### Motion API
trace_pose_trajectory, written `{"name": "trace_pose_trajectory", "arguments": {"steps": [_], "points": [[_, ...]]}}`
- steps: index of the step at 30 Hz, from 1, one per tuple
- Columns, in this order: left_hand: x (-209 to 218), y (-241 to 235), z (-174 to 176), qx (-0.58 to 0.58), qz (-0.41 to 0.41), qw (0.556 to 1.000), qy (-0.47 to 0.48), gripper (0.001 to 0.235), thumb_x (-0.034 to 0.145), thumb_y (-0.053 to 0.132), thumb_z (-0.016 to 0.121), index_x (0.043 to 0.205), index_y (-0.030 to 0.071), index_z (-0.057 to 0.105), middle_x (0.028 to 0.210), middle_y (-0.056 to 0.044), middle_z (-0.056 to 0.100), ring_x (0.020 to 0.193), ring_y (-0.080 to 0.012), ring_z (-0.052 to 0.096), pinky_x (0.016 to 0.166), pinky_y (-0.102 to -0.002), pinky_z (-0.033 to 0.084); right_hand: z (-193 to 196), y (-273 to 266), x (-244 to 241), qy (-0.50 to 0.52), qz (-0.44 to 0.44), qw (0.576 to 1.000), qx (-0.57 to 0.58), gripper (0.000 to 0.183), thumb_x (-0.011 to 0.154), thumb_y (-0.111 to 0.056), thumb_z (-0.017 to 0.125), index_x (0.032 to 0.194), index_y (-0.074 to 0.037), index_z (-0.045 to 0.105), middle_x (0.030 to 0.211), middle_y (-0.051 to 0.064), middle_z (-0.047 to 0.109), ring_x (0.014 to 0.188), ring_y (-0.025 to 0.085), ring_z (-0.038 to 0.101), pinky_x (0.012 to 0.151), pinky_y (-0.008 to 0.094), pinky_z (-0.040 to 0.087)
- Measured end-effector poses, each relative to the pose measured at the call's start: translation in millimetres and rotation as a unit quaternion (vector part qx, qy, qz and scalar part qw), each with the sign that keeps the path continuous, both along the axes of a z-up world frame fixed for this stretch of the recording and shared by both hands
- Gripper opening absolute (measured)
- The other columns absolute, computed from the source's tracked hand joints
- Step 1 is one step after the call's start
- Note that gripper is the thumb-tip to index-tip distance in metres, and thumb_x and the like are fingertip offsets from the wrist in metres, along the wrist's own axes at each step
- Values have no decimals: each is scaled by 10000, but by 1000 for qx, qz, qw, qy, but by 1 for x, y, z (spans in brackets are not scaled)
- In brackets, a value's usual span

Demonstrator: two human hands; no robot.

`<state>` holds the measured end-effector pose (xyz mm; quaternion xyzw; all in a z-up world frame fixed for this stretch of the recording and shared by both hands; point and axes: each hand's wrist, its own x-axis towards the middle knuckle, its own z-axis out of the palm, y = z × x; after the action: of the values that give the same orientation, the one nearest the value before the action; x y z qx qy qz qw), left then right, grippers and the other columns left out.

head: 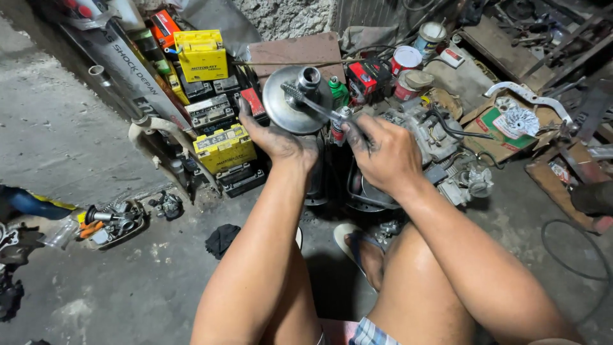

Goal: Cleaning and inspecting a motorcycle CVT pulley using a cloth and a small metal tool.

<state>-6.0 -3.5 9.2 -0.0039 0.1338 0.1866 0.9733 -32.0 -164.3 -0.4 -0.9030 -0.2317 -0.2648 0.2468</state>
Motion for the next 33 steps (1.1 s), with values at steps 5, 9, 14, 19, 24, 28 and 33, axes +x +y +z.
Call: {"name": "trace_pose_trajectory", "arguments": {"steps": [5, 9, 14, 19, 24, 28, 33], "points": [[5, 1, -6, -3, -8, 1000, -7, 627, 813, 637, 670, 1126, 94, 672, 1080, -147, 701, 1041, -331, 693, 977, -535, 554, -2, -1, 1, 32, 35, 999, 27, 200, 1000, -360, 675, 935, -171, 689, 750, 130, 669, 808, 386, 704, 658, 497, 561], [7, 6, -2, -19, -12, 1000, -17, 579, 797, 596, 670, 1091, 98, 638, 1029, -144, 692, 975, -323, 701, 888, -473, 598, -2, -4, 6, 14, 15, 1000, 16, 225, 1017, -378, 675, 907, -182, 681, 718, 105, 647, 780, 360, 705, 652, 472, 560], [21, 5, -23, -17, -25, 999, -13, 604, 791, 621, 682, 1095, 100, 655, 1043, -160, 697, 989, -360, 699, 896, -546, 587, -1, -6, 8, 32, 34, 998, 39, 157, 1003, -320, 688, 963, -170, 712, 769, 126, 684, 821, 379, 711, 676, 477, 568], [13, 2, -13, -5, -38, 999, 18, 678, 757, 663, 680, 1128, 99, 627, 1067, -159, 680, 1023, -353, 685, 926, -524, 577, -1, -6, 10, 31, 40, 998, 26, 156, 985, -307, 711, 982, -153, 734, 767, 154, 695, 806, 406, 712, 671, 509, 566], [15, -3, -14, 4, -32, 999, 35, 694, 738, 661, 696, 1149, 104, 640, 1118, -160, 677, 1082, -349, 673, 987, -532, 545, -4, -11, 12, 2, 4, 998, 58, 145, 1023, -352, 683, 996, -216, 727, 794, 86, 687, 840, 331, 722, 708, 435, 573], [18, -2, -18, 9, -34, 999, 28, 654, 760, 647, 684, 1148, 121, 662, 1115, -143, 692, 1068, -337, 683, 990, -519, 544, 2, -7, 9, 28, 32, 997, 60, 171, 992, -315, 701, 962, -148, 718, 762, 157, 690, 808, 405, 709, 678, 506, 559], [21, -6, -21, 18, -9, 1000, 7, 557, 840, 593, 640, 1122, 115, 667, 1105, -136, 693, 1056, -337, 685, 1002, -507, 551, 0, -8, 7, 25, 27, 998, 54, 185, 1004, -330, 685, 947, -158, 721, 742, 133, 685, 782, 383, 713, 670, 471, 565]]}}
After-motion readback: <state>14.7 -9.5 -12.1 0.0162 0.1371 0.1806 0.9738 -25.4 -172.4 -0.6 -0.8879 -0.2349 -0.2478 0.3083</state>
